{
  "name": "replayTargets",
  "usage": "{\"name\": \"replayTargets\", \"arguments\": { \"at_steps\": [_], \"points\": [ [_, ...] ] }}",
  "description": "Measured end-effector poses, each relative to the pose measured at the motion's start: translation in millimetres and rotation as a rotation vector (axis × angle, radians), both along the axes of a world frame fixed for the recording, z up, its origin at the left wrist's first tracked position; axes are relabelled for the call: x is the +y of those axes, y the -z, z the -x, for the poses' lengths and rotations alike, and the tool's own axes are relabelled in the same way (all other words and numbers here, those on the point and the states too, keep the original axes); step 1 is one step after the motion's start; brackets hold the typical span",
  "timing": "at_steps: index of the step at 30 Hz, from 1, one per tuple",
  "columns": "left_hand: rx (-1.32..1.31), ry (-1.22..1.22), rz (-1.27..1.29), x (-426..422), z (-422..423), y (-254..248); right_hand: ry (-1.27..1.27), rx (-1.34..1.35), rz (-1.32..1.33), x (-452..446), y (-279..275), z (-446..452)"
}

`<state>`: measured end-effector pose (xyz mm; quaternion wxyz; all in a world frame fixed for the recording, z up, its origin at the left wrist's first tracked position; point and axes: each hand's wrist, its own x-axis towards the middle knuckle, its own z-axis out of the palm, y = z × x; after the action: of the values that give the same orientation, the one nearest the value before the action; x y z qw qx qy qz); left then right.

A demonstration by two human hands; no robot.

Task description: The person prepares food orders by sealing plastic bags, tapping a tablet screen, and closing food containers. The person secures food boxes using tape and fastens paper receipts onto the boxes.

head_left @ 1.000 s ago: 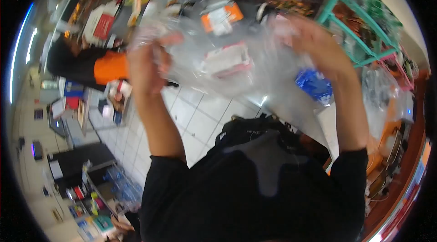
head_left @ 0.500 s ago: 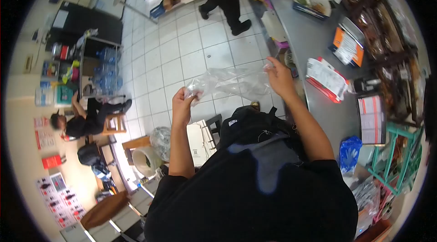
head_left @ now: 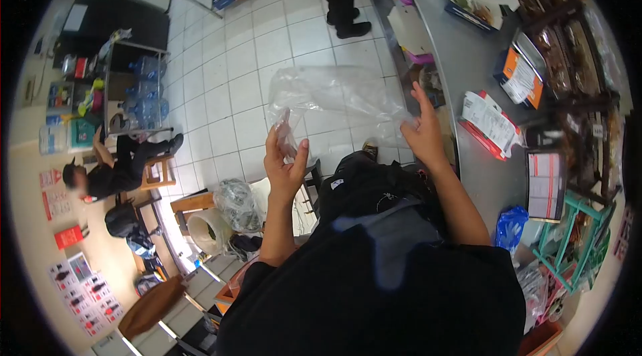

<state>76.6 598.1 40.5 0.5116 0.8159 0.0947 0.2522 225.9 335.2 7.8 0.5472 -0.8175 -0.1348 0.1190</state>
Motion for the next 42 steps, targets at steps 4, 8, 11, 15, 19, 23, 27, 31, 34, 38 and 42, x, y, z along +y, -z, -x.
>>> {"name": "replayTargets", "arguments": {
  "at_steps": [4,8,11,15,19,23,27,31,34,38,42],
  "points": [
    [0.108,0.051,0.028,-21.0,-23.7,0.9,-0.033,0.137,0.098,-42.8,44.1,8.2],
    [0.237,0.138,-0.085,-46.5,-51.1,-5.3,-0.153,0.383,0.002,-78.7,38.6,32.7],
    [0.203,0.295,-0.083,-59.1,-63.4,17.2,0.024,0.030,0.018,-121.2,9.1,60.4],
    [0.403,0.393,-0.022,-104.9,-71.7,1.9,0.813,0.003,-0.041,-212.0,31.7,102.8],
    [0.330,0.532,-0.003,-139.7,-82.0,11.3,1.423,-0.325,0.667,-363.6,55.6,176.1],
    [0.399,0.632,0.102,-163.1,-87.1,25.1,1.523,-0.042,0.695,-493.9,71.3,236.6],
    [0.475,0.720,0.172,-202.8,-92.4,20.7,1.313,0.141,1.184,-527.3,100.7,226.3],
    [0.477,0.770,0.105,-224.7,-93.3,18.4,1.312,0.150,1.164,-507.7,111.1,227.5],
    [0.522,0.769,0.083,-244.5,-85.9,16.5,1.373,-0.139,1.087,-507.8,127.7,238.3],
    [0.511,0.864,0.025,-267.8,-75.3,18.7,1.459,-0.265,0.859,-505.9,126.5,243.2],
    [0.500,0.903,0.065,-289.4,-71.8,9.9,1.539,-0.256,0.492,-506.5,101.0,241.7]
  ]
}}
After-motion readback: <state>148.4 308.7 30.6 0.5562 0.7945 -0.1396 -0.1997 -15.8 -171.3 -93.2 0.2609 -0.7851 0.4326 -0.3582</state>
